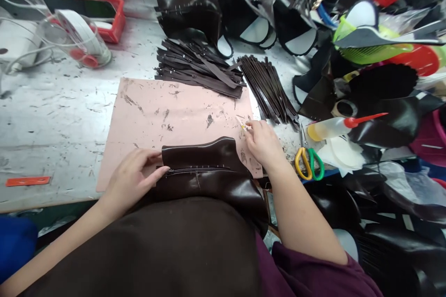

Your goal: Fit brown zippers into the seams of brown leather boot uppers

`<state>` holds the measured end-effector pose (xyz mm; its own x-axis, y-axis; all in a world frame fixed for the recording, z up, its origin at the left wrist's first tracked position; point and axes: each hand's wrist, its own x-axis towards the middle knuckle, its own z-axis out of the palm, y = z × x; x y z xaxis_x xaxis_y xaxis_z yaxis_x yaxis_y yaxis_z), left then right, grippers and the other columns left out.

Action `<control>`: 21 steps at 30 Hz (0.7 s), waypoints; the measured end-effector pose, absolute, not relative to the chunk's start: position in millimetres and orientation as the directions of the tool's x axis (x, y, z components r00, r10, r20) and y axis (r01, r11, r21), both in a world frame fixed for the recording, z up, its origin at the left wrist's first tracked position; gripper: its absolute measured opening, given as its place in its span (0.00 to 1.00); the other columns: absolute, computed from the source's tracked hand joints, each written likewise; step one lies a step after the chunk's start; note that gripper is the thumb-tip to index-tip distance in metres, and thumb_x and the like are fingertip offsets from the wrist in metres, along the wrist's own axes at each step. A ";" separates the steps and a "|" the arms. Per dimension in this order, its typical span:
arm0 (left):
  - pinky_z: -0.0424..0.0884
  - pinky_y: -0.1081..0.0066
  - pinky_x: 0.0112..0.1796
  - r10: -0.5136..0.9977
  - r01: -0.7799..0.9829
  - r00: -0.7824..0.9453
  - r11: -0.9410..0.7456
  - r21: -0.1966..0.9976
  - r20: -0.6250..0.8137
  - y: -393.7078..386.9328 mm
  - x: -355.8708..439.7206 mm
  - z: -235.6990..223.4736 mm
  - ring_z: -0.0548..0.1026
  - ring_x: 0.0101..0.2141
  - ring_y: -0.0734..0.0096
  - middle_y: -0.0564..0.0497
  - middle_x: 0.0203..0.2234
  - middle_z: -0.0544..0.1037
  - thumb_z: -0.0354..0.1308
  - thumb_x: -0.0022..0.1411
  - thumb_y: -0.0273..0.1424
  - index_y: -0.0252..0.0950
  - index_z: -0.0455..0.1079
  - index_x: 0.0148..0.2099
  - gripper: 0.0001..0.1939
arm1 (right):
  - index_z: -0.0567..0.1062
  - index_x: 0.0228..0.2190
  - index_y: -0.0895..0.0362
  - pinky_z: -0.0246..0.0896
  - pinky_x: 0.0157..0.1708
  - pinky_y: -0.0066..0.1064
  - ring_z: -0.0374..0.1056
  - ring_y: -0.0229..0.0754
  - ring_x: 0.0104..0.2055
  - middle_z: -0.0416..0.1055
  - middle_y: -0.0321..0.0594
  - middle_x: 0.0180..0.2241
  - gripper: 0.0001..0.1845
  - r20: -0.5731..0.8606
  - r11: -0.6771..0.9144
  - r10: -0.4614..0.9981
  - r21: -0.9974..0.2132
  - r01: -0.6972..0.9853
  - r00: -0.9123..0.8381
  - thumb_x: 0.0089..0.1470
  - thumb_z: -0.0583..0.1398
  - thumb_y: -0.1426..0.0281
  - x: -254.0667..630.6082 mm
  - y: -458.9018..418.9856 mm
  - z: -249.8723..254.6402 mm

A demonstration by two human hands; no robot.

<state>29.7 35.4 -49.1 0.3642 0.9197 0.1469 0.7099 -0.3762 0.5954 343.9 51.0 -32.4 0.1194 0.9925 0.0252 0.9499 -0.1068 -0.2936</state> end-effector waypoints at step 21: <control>0.70 0.63 0.43 0.760 -0.052 0.551 0.442 0.895 -0.344 21.5 34.4 -17.4 0.71 0.45 0.59 0.45 0.46 0.72 0.53 0.57 0.34 0.39 0.63 0.52 0.19 | 0.68 0.48 0.47 0.51 0.55 0.44 0.55 0.47 0.57 0.64 0.37 0.52 0.20 -0.253 -0.183 0.957 -0.904 0.387 -0.139 0.53 0.54 0.60 308.8 -3.6 -4.2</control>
<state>34.4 21.5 -17.4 0.5511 0.7604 -0.3436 -0.0518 0.4421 0.8955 308.8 -3.6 -4.2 -0.1389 0.9574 -0.2532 0.3871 -0.1828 -0.9037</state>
